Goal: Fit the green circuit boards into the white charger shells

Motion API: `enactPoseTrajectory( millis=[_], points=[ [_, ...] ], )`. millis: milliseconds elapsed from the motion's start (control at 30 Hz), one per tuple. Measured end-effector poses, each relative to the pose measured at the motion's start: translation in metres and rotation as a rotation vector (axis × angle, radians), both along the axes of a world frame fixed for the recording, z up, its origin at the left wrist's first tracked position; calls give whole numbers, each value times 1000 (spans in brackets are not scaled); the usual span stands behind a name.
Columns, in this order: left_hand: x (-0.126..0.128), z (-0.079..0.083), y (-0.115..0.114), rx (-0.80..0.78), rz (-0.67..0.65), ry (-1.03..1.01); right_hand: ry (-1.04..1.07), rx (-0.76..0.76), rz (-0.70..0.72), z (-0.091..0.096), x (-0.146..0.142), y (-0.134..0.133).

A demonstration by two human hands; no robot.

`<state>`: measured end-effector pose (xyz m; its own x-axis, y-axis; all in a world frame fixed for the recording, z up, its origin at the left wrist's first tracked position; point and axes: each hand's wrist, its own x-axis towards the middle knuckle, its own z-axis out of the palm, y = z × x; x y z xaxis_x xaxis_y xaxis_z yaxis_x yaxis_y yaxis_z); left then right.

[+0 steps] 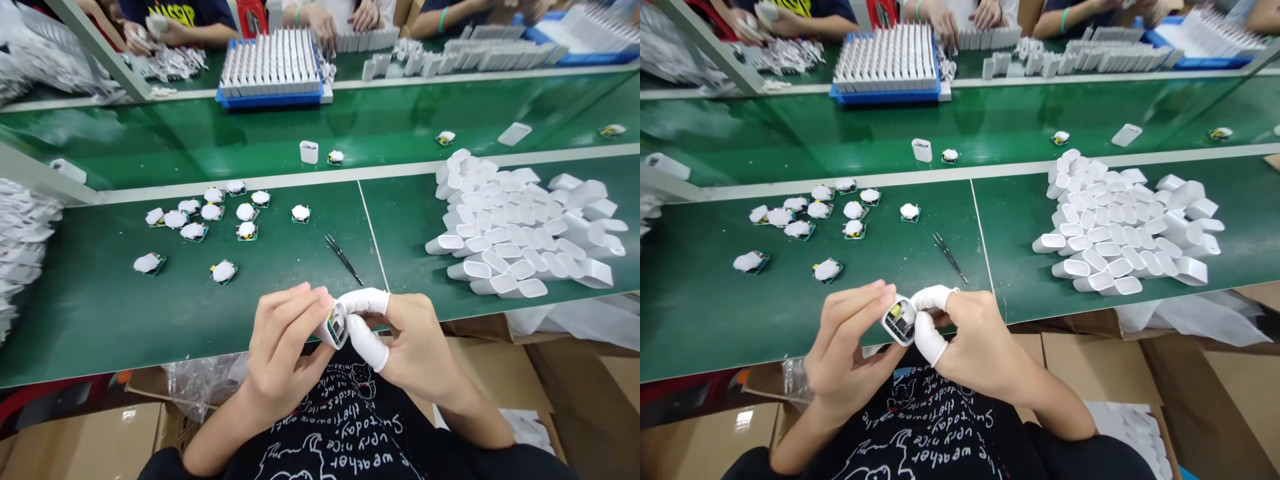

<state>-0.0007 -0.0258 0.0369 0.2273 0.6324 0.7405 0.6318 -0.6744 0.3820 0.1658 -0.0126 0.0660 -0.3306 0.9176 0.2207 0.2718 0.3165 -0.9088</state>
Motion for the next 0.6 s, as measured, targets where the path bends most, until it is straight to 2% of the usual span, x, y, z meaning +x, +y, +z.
enactPoseTrajectory(
  millis=[133, 233, 433, 500, 600],
  points=[
    [0, 4, -9, 48, -66, 17, -1, 40, -11, 3, 0, -11],
    [1, 2, -20, 59, -97, 24, -23, 2, 17, 5, 4, -18],
    [2, -8, -34, 35, -62, 77, -212, -65, 150, 5, 17, -23],
    [2, -12, -35, 12, -47, 62, -169, -95, 168, 2, 19, -26],
    [5, -17, -38, 66, -48, 52, 39, -271, 159, -8, 22, -32]
  ],
)
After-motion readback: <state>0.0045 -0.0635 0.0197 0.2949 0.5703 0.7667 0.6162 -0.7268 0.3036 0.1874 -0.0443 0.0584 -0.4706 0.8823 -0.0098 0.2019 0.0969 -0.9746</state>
